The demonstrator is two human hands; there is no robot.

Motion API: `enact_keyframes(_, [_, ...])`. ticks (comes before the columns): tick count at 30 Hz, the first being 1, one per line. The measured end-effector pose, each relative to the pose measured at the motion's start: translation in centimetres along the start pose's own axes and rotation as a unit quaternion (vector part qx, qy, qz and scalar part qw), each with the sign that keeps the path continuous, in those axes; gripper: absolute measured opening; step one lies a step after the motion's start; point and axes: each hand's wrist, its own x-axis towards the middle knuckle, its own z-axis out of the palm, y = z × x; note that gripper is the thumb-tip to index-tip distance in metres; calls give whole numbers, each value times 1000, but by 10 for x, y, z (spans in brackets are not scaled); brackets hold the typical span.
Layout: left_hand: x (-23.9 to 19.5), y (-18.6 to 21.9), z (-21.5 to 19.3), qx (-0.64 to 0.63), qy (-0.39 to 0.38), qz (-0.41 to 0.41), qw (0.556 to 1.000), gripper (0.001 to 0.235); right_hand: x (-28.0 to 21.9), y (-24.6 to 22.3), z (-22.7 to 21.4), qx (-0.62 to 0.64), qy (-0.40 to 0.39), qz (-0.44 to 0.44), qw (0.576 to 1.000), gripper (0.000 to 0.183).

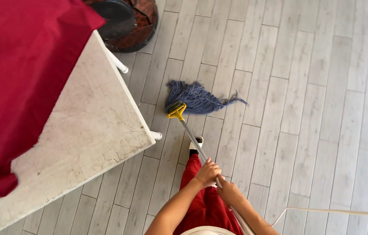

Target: The person mops a light-colored tiled floor using a blue string mop with a yellow head. They move the mop back and forth across the floor, cleaning around a green artificial turf mat, a white table, and a brown patterned bag.

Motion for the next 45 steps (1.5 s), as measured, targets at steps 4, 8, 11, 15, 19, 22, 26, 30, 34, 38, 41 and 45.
enact_keyframes(4, [35, -44, -34, 2, 23, -8, 1000, 24, 17, -63, -65, 14, -23, 24, 999, 56])
enact_keyframes(8, [82, -131, -74, 40, 40, -46, 997, 19, 95, -112, -103, 33, -8, 1, 999, 58])
enact_keyframes(11, [109, -185, -114, 52, 4, -114, 992, 9, 164, -142, -121, 33, 17, -35, 999, 59])
enact_keyframes(15, [140, -248, -136, 126, 15, -186, 974, 17, 221, -180, -151, 81, 24, 6, 996, 64])
enact_keyframes(19, [154, -251, -154, 123, 15, -182, 975, 17, 216, -191, -176, 101, 14, -16, 995, 65])
enact_keyframes(22, [144, -218, -157, 90, 38, -176, 979, 19, 180, -186, -181, 118, 21, -10, 993, 63])
enact_keyframes(26, [121, -151, -137, -1, 25, -125, 992, 3, 120, -145, -163, 184, 14, 25, 983, 65])
enact_keyframes(30, [104, -89, -72, -4, 62, -55, 997, 7, 35, -100, -145, 211, 18, 72, 975, 65])
enact_keyframes(34, [92, -21, -31, -41, 15, -36, 998, 8, -32, -57, -125, 290, 5, 122, 949, 63])
enact_keyframes(38, [98, 29, -5, -57, -67, 8, 996, 6, -71, -9, -102, 310, 38, 148, 938, 63])
enact_keyframes(41, [105, 70, 3, -17, -156, 43, 987, 8, -99, 19, -91, 304, 46, 175, 935, 62])
enact_keyframes(45, [103, 123, 10, 44, -243, 67, 967, 19, -138, 43, -80, 303, 47, 208, 929, 61])
